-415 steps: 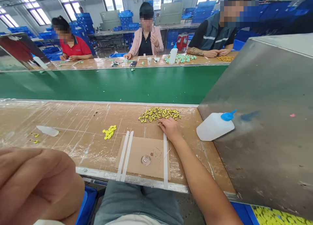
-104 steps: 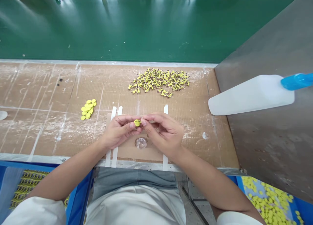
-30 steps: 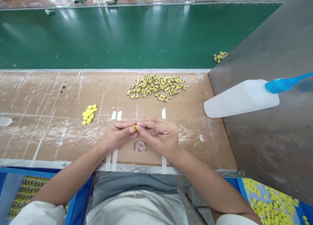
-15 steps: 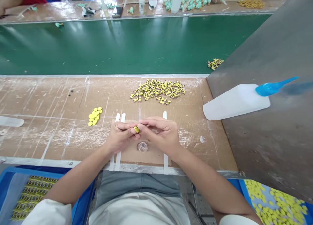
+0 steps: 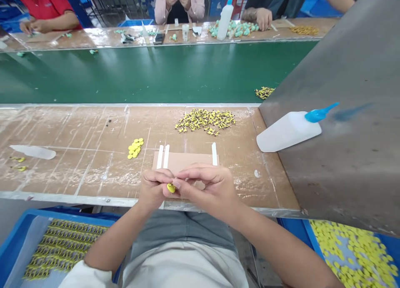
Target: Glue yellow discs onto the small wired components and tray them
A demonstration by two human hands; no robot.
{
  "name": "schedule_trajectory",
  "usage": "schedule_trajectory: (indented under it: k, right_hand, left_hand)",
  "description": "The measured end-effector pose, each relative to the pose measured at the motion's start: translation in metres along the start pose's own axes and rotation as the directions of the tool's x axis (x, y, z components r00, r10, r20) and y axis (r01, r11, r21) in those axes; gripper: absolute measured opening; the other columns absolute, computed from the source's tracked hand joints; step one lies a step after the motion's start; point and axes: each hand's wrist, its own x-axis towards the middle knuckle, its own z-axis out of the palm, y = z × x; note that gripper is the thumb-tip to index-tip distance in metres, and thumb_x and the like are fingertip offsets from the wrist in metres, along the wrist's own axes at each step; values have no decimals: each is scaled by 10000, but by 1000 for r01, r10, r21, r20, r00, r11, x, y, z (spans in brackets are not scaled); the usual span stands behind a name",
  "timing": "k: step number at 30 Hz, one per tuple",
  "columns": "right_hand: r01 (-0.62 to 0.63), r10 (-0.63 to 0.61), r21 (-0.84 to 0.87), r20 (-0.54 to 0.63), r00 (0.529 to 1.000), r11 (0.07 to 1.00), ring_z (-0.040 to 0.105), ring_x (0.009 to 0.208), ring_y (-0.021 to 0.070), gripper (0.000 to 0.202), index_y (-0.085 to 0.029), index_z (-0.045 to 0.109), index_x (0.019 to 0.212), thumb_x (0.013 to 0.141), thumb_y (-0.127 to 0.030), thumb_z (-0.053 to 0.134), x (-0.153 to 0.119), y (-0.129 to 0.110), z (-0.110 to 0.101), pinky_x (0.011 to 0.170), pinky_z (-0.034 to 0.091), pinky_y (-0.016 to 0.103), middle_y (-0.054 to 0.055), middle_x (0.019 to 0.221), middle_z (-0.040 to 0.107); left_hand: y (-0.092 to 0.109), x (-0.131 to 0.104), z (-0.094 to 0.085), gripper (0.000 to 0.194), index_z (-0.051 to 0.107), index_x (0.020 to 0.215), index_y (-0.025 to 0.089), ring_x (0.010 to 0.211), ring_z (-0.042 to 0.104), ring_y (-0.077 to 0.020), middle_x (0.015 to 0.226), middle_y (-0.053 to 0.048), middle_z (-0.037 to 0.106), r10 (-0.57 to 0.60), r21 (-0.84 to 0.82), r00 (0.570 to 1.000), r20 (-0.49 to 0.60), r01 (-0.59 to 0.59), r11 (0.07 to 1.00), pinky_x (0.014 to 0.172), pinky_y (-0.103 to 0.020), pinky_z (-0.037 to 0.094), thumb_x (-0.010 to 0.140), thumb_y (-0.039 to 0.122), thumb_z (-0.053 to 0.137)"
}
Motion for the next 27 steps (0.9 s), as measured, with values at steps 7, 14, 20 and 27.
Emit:
schedule_trajectory:
  k: [7,14,20,27]
  right_hand:
    - [-9,-6,134,112,994,991,717,723,171,186,-224,782,886,764,-87,752,-8,-8,22,631,598,255,54,814,753]
    - [48,-70,142,150,986,989,709,695,171,236,-231,779,915,764,-55,736,-11,-11,39,613,593,269,45,783,748]
    - [30,-41,77,146,988,997,710,682,166,140,-201,771,890,789,-111,733,-9,-14,43,600,596,246,60,799,746]
    - [-136,114,117,175,978,984,707,685,156,82,-180,765,888,814,-188,732,-12,-11,43,592,605,216,72,829,734]
  left_hand:
    - [4,-22,-11,243,788,731,245,549,674,-108,679,-13,732,260,-32,965,32,-259,965,513,-173,563,531,238,925]
    - [7,-40,-20,185,789,774,252,509,664,-111,705,-7,731,305,-50,952,0,-304,951,476,-196,565,620,233,889]
    - [4,-44,-23,162,787,767,255,537,675,-112,716,-8,734,319,-11,946,-53,-320,947,500,-193,568,638,286,879]
    - [-3,-54,-27,188,790,868,288,608,710,-144,782,-10,751,298,84,954,-45,-293,952,556,-236,609,711,193,831]
